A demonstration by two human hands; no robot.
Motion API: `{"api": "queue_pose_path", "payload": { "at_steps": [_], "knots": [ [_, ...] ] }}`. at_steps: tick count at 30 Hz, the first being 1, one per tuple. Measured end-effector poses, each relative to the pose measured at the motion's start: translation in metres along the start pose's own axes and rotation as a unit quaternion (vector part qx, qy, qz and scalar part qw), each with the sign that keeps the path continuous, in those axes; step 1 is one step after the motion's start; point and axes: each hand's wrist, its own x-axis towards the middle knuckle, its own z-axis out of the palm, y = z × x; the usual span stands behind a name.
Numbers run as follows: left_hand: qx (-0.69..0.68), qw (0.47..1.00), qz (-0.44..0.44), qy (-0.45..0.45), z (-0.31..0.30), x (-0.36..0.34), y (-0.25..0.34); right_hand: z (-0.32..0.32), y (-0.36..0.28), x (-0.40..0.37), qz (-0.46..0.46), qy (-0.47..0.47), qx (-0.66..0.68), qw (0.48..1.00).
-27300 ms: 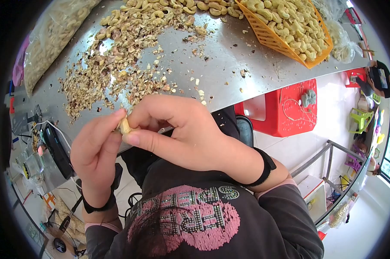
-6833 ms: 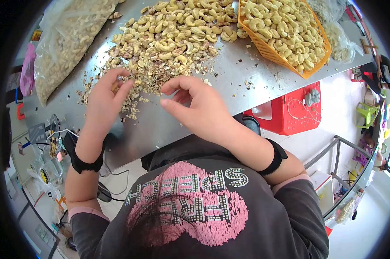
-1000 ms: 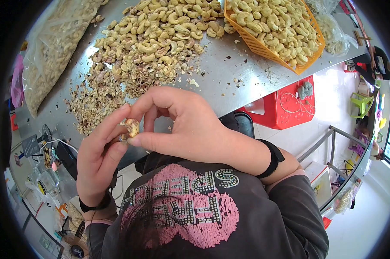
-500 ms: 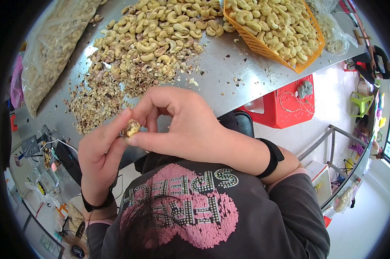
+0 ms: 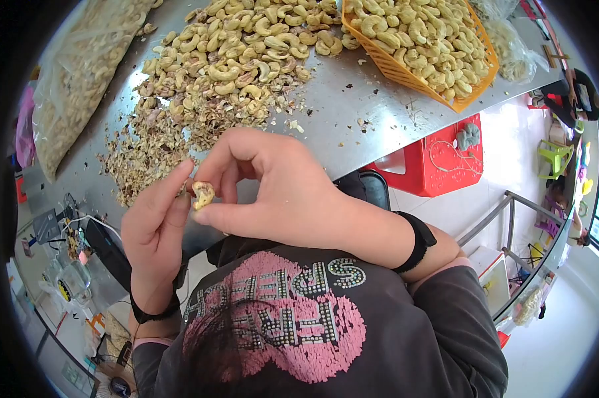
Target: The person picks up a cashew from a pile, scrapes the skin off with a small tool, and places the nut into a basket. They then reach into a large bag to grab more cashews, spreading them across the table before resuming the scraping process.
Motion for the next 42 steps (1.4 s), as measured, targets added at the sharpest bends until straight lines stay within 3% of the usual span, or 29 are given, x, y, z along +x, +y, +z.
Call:
{"api": "queue_pose_path", "payload": {
  "at_steps": [2,6,8,17,24,30,35,39,41,42],
  "knots": [
    [-0.018,0.997,-0.050,-0.055,-0.005,0.001,0.003,0.000,0.001,0.001,0.001,0.004,0.002,1.000],
    [-0.003,0.996,-0.053,-0.071,-0.006,-0.003,0.004,-0.004,-0.002,-0.001,0.018,-0.021,0.016,0.999],
    [-0.039,0.988,-0.118,-0.090,-0.008,-0.003,0.008,-0.004,-0.002,-0.001,0.021,-0.023,0.019,0.999],
    [-0.172,0.964,-0.190,-0.070,-0.009,-0.007,0.011,-0.002,0.000,0.000,0.017,0.013,0.003,1.000],
    [-0.162,0.979,-0.119,-0.046,0.000,-0.007,0.008,0.000,0.003,-0.001,0.008,0.035,-0.046,0.998],
    [-0.031,0.997,-0.052,-0.038,0.001,-0.009,0.001,0.001,0.003,0.000,-0.021,0.048,-0.075,0.996],
    [0.052,0.997,0.044,0.036,0.008,-0.006,-0.001,0.002,0.005,0.000,-0.032,0.046,-0.068,0.996],
    [0.045,0.996,0.056,0.060,0.011,-0.010,-0.001,0.003,0.006,0.000,-0.042,0.042,-0.026,0.998],
    [-0.061,0.995,-0.072,0.037,0.011,-0.017,0.003,0.004,0.007,0.000,-0.038,0.043,-0.009,0.998],
    [-0.061,0.995,-0.071,0.036,0.010,-0.019,0.004,0.004,0.008,0.000,-0.034,0.043,0.008,0.998]
  ]
}}
